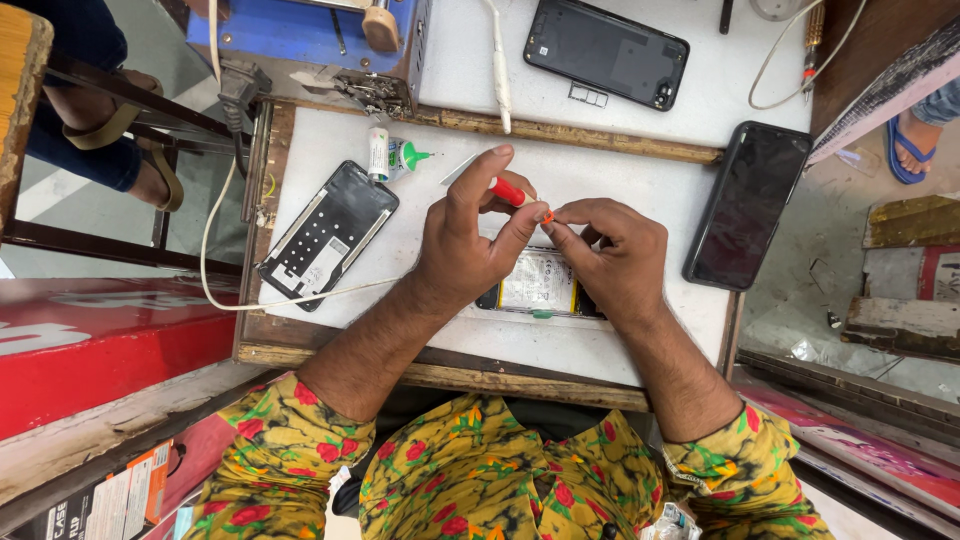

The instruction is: The person works on a disassembled smartphone, applying adhesive to the battery area and pressing components into place. The person uses a small red-handled tool to adjust parts and repeatedly wipes the battery surface with a cloth.

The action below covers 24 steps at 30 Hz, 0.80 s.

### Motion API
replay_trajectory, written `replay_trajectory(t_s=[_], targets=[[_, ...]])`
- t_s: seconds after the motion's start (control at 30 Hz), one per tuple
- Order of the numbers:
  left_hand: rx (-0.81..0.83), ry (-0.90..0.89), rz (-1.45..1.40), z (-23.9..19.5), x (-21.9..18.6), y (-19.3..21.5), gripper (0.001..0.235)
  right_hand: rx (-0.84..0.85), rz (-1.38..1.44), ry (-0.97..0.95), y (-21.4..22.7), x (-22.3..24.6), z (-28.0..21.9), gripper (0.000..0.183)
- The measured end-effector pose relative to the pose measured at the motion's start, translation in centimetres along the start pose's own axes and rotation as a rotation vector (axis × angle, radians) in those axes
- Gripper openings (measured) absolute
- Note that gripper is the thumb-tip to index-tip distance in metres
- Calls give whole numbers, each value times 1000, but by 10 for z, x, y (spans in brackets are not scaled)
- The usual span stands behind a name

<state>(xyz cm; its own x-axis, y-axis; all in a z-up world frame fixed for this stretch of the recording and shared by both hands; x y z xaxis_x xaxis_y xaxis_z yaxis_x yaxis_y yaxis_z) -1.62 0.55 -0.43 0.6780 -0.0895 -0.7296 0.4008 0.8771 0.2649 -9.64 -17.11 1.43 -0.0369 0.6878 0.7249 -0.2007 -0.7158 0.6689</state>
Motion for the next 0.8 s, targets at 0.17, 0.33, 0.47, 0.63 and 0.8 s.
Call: replay_trajectory(t_s=[0.17, 0.33, 0.47, 0.63, 0.8], targets=[[-9, 31, -44, -1, -1, -2, 66, -22, 21, 20, 1, 3, 0, 12], [-9, 45, -56, -2, -1, -3, 66, -23, 36, 2, 1, 2, -1, 12], [4, -26, 6, -1, -1, -3, 65, -23, 46, -3, 1, 1, -1, 12], [27, -122, 117, 0, -5, -3, 63, -26, 30, -10, 2, 2, -1, 12], [23, -168, 187, 11, -22, 4, 65, -2, 47, 39, 4, 13, 1, 24]])
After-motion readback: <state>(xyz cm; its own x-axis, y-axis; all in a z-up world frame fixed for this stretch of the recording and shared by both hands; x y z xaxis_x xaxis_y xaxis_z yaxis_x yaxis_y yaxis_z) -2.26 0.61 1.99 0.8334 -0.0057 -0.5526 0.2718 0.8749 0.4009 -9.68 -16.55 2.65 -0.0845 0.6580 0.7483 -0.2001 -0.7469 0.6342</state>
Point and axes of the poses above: each hand's wrist, its own z-axis towards the middle knuckle, its own y-axis out of the back of the hand, x = y × z, the point moved 1 cm from there along z, towards the middle knuckle, and after that the axes turned 5 degrees about x, right-handed, at the moved point
